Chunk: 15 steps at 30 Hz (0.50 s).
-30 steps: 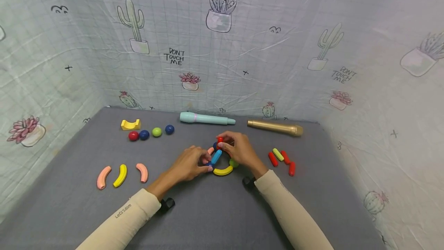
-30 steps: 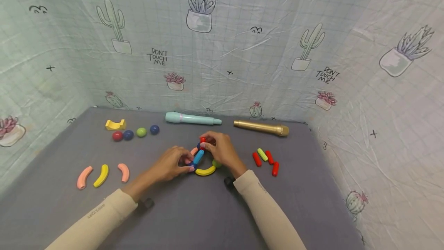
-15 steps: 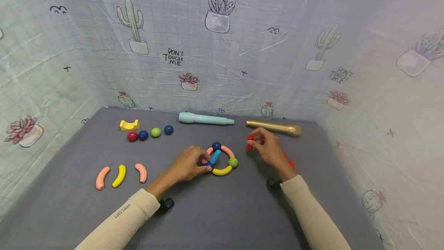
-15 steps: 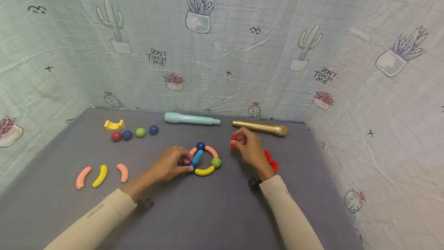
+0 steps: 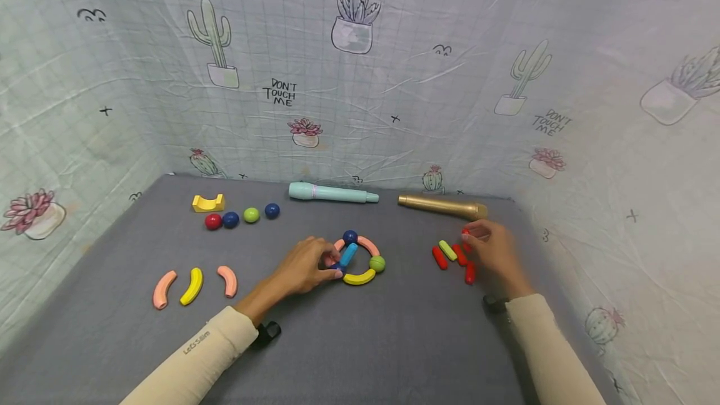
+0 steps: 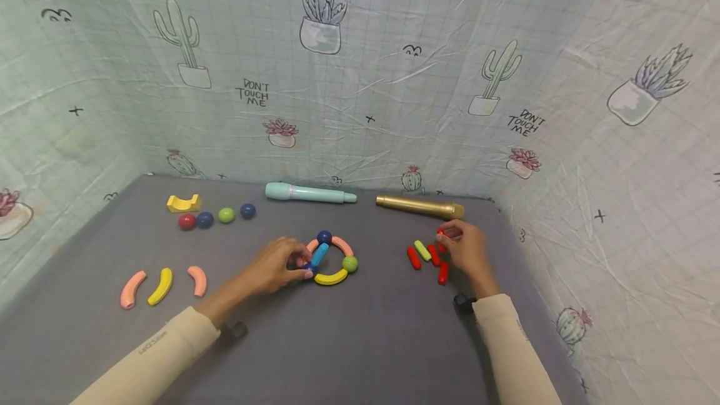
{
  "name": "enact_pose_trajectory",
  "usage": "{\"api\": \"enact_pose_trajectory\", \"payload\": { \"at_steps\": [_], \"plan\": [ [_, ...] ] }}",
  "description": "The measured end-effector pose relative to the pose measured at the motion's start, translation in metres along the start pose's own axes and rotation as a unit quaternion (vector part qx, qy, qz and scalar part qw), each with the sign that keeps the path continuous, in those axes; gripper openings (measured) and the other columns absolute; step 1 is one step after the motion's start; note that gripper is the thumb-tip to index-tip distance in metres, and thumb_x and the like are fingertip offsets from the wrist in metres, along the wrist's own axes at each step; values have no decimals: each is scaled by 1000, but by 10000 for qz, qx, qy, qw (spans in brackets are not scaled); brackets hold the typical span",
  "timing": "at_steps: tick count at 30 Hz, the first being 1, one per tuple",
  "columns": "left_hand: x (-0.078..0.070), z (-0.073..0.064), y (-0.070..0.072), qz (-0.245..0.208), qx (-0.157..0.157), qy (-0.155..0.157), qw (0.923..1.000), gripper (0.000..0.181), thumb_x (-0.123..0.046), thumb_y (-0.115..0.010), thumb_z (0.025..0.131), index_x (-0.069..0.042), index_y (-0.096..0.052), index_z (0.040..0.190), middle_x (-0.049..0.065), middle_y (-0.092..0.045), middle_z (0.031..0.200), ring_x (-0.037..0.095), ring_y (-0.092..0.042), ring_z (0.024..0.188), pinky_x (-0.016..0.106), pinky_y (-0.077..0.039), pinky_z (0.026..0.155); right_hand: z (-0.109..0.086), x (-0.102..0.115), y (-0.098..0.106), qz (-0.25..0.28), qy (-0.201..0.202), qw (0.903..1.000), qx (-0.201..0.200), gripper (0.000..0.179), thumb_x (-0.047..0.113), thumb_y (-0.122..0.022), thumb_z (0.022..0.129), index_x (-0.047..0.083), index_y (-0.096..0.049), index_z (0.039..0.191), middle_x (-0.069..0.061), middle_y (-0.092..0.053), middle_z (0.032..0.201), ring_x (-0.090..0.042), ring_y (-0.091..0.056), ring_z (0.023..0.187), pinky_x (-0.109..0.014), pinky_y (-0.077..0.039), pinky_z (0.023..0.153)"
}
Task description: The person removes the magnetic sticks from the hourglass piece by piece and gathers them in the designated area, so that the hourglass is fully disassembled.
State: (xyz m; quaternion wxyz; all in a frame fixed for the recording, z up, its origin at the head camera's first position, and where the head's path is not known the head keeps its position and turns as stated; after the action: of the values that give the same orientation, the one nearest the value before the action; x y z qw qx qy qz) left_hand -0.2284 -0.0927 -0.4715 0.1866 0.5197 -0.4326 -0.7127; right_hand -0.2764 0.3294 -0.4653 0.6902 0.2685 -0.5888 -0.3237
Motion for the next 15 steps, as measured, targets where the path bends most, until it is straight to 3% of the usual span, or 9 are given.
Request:
{"api": "enact_pose_trajectory", "payload": {
  "at_steps": [5, 8, 15],
  "plan": [
    [0, -1, 1, -35, 40, 65, 10000, 22, -30, -87, 90, -16, -78, 105, -4, -67, 89, 11, -52, 89, 33, -43, 82, -2, -12, 3, -347, -156, 9984, 410, 22, 14, -75, 99, 2, -74, 117, -19, -79, 105, -34, -75, 97, -46, -59, 85],
    [0, -1, 1, -36, 78, 89, 9999, 22, -30, -87, 91, -17, -78, 105, -4, -66, 89, 11, -52, 90, 32, -43, 82, -6, -6, 3, -470, -154, 9976, 478, 24, 15, -74, 100, 2, -73, 120, -19, -79, 107, -35, -75, 98, -48, -58, 86],
    [-1, 0, 1, -93, 74, 82, 9999, 20, -30, -87, 90, -18, -77, 104, -4, -66, 88, 12, -52, 89, 33, -44, 82, -11, 50, -9, -545, 548, 9969, -130, 28, 19, -76, 100, 6, -74, 125, -17, -78, 118, -36, -76, 101, -55, -60, 86]
  ]
}}
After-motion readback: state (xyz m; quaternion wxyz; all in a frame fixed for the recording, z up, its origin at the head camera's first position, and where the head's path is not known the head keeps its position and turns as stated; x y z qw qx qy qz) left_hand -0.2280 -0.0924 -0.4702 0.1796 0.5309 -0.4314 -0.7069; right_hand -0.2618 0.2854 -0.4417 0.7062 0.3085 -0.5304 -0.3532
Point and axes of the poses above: each hand's wrist, its own z-axis towards the middle knuckle, its own y-axis out of the back of the hand, x = y × z, the point moved 4 cm from there along z, towards the middle knuckle
